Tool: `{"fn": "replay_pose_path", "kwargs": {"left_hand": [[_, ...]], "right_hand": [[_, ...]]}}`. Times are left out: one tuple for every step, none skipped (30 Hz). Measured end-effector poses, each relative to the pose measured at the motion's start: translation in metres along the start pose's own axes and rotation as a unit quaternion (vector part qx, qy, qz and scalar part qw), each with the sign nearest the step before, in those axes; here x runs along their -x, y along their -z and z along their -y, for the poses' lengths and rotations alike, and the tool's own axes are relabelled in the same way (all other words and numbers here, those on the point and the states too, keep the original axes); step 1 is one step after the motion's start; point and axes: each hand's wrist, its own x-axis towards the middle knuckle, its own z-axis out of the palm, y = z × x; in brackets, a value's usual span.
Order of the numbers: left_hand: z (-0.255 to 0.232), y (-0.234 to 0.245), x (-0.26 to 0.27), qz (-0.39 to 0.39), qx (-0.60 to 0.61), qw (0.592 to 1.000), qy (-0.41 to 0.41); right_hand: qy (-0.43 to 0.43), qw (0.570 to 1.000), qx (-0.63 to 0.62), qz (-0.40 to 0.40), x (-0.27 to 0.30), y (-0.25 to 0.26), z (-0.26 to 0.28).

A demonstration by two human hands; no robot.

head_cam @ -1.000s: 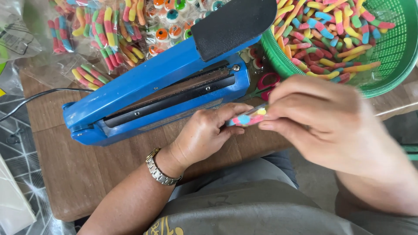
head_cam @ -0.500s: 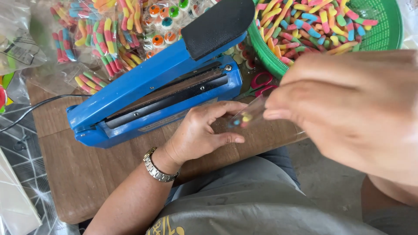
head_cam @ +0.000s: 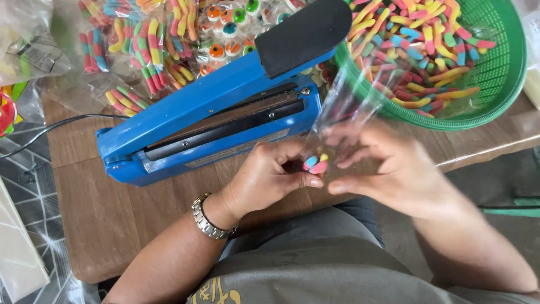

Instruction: Packing gummy worm candies into small plastic bags and sealing them with a manual heat sealer.

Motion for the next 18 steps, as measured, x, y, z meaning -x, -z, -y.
{"fn": "replay_pose_path", "kwargs": {"left_hand": [[-0.001,0.0,-0.001,-0.002,-0.046,0.999,-0.021],[-0.002,-0.001,-0.001,-0.004,-0.093,0.995,-0.042],[-0.001,-0.001,-0.002,-0.006,-0.093,0.995,-0.039],[-0.001,-0.001,-0.002,-0.026,-0.1,0.994,-0.035],[0.0,-0.001,-0.003,-0.046,-0.107,0.993,-0.032],[0.0,-0.001,-0.003,-0.047,-0.106,0.993,-0.029],[0.001,-0.001,-0.003,-0.053,-0.111,0.992,-0.026],[0.001,-0.001,-0.003,-0.06,-0.115,0.991,-0.023],[0.001,0.0,-0.003,-0.058,-0.115,0.991,-0.022],[0.0,0.002,-0.003,-0.066,-0.098,0.993,-0.011],[0.0,0.002,-0.002,-0.075,-0.079,0.994,0.0],[-0.002,0.001,-0.003,-0.074,-0.077,0.994,0.002],[-0.005,0.001,-0.003,-0.058,-0.088,0.994,-0.011],[-0.007,0.001,-0.004,-0.043,-0.099,0.994,-0.025],[-0.005,0.0,-0.003,-0.044,-0.098,0.994,-0.023],[-0.002,-0.001,-0.001,-0.055,-0.12,0.991,-0.017],[0.0,-0.001,0.0,-0.067,-0.143,0.987,-0.011],[-0.001,0.0,-0.001,-0.067,-0.143,0.987,-0.01]], "right_hand": [[-0.013,0.997,-0.068,-0.031,0.0,-0.013,-0.007],[-0.027,0.989,-0.135,-0.062,0.0,-0.027,-0.014],[-0.028,0.988,-0.138,-0.059,-0.002,-0.03,-0.015],[-0.006,0.991,-0.104,-0.084,-0.004,-0.033,-0.016],[0.017,0.991,-0.068,-0.11,-0.006,-0.036,-0.016],[0.016,0.991,-0.07,-0.109,-0.006,-0.036,-0.019],[-0.014,0.991,-0.093,-0.092,-0.006,-0.035,-0.022],[-0.044,0.99,-0.115,-0.074,-0.006,-0.035,-0.025],[-0.045,0.989,-0.116,-0.074,-0.006,-0.037,-0.023],[-0.017,0.988,-0.13,-0.078,-0.006,-0.038,-0.02],[0.01,0.986,-0.144,-0.08,-0.004,-0.04,-0.018],[0.007,0.986,-0.144,-0.079,-0.005,-0.039,-0.019],[-0.011,0.987,-0.137,-0.082,-0.007,-0.038,-0.02],[-0.028,0.987,-0.13,-0.086,-0.009,-0.037,-0.021],[-0.029,0.987,-0.131,-0.085,-0.009,-0.039,-0.022],[0.013,0.988,-0.115,-0.1,-0.009,-0.041,-0.023],[0.056,0.987,-0.099,-0.115,-0.009,-0.042,-0.024],[0.056,0.987,-0.099,-0.115,-0.009,-0.043,-0.022]]}}
